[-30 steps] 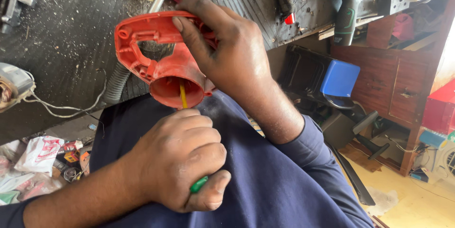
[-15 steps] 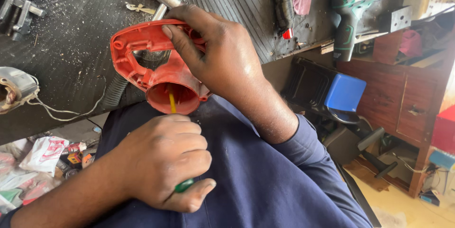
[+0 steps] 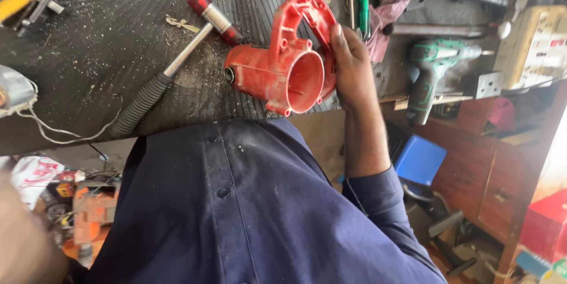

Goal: The person disassembles a red plastic housing of an electrical appliance, removes a metal component with a hammer, and uses a screwdriver and pliers to adjust internal parts. The person then reassembles the housing and secures it with a hammer.

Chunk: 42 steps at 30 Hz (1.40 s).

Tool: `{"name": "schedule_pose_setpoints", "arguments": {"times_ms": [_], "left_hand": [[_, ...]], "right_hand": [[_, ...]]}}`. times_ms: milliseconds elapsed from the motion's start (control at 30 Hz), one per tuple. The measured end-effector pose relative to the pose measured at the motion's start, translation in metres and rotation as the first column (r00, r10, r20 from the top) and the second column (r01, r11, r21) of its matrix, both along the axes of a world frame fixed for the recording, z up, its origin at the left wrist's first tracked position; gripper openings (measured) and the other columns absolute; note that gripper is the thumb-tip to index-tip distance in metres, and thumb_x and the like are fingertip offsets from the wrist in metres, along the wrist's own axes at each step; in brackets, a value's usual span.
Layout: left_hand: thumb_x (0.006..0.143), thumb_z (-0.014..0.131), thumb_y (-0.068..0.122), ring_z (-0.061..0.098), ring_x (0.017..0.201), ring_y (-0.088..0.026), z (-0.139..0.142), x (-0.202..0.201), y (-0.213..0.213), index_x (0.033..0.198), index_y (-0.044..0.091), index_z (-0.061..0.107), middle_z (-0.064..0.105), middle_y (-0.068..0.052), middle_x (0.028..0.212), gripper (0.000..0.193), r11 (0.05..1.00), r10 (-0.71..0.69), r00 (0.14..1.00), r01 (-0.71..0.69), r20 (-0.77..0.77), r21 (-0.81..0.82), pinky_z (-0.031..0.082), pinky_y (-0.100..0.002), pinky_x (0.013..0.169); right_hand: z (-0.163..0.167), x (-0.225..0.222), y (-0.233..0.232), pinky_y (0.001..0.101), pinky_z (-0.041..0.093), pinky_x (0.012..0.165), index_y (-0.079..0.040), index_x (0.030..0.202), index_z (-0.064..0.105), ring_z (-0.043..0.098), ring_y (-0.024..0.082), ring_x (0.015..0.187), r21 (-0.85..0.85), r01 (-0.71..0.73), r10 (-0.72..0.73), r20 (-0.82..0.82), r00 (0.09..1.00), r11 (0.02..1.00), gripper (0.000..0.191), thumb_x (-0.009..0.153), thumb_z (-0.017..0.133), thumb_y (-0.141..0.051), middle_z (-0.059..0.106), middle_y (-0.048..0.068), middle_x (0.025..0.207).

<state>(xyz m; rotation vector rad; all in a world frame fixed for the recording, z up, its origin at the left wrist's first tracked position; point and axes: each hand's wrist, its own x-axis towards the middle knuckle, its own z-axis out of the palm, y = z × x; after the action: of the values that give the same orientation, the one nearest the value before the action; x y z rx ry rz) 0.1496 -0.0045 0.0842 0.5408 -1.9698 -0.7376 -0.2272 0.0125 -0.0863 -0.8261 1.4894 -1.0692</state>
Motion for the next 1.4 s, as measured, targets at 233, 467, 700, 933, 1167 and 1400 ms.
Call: {"name": "schedule_pose_setpoints", "arguments": {"times_ms": [233,467,700,933,1167,1400], "left_hand": [[0.087,0.082,0.013,0.064,0.104,-0.032,-0.071,-0.050,-0.007,0.116,0.010,0.060,0.063,-0.009,0.114,0.036,0.983,0.158,0.878,-0.181,0.451,0.008,0.049,-0.046,0.090],[0.082,0.082,0.011,0.063,0.105,-0.033,-0.117,-0.064,-0.004,0.117,0.008,0.065,0.062,-0.008,0.117,0.039,0.872,0.486,0.780,-0.407,0.393,-0.270,0.047,-0.047,0.090],[0.082,0.084,0.021,0.067,0.102,-0.029,-0.123,-0.065,0.013,0.116,0.007,0.071,0.065,-0.008,0.114,0.039,0.993,0.055,0.937,-0.088,0.344,0.081,0.056,-0.040,0.088],[0.085,0.082,0.015,0.069,0.096,-0.029,-0.123,-0.076,0.004,0.112,0.006,0.068,0.065,-0.009,0.110,0.032,0.991,0.058,0.943,-0.095,0.327,0.099,0.056,-0.039,0.085],[0.081,0.080,0.008,0.069,0.088,-0.030,-0.112,-0.086,0.000,0.101,0.008,0.065,0.065,-0.008,0.100,0.026,0.975,0.079,0.935,-0.145,0.345,0.170,0.056,-0.040,0.080],[0.080,0.083,0.014,0.069,0.087,-0.031,-0.107,-0.090,-0.008,0.098,0.008,0.069,0.067,-0.009,0.100,0.023,0.973,0.098,0.913,-0.171,0.396,0.153,0.056,-0.041,0.075]], "right_hand": [[-0.015,-0.010,0.006,0.0233,0.048,0.078,-0.001,0.118,0.067,0.055,0.005,0.087,-0.037,-0.056,0.052,-0.090,0.995,0.998,0.037,0.114,0.049,-0.034,0.065,-0.003,0.097],[0.009,0.018,0.029,0.0379,0.037,0.131,0.000,0.142,0.056,0.052,0.022,0.144,-0.562,0.110,-0.271,-0.210,0.939,0.820,0.052,0.119,0.054,-0.047,0.056,0.014,0.143],[0.048,0.042,0.051,0.0488,0.032,0.129,-0.005,0.163,0.025,0.029,0.040,0.155,-0.296,-0.596,0.128,-0.815,0.565,0.746,0.124,0.071,0.097,-0.046,0.025,0.021,0.166],[0.068,0.038,0.032,0.0510,0.038,0.129,-0.007,0.163,0.025,0.034,0.043,0.156,-0.195,-0.638,0.250,-0.805,0.539,0.745,0.117,0.074,0.098,-0.027,0.027,0.023,0.164],[0.071,0.038,0.030,0.0492,0.048,0.117,-0.012,0.156,0.040,0.045,0.043,0.146,-0.146,-0.620,0.235,-0.840,0.490,0.771,0.104,0.071,0.099,-0.029,0.035,0.021,0.157],[0.076,0.032,0.022,0.0476,0.047,0.119,-0.012,0.157,0.040,0.046,0.041,0.147,-0.166,-0.626,0.267,-0.800,0.537,0.762,0.105,0.071,0.098,-0.027,0.038,0.019,0.158]]}}
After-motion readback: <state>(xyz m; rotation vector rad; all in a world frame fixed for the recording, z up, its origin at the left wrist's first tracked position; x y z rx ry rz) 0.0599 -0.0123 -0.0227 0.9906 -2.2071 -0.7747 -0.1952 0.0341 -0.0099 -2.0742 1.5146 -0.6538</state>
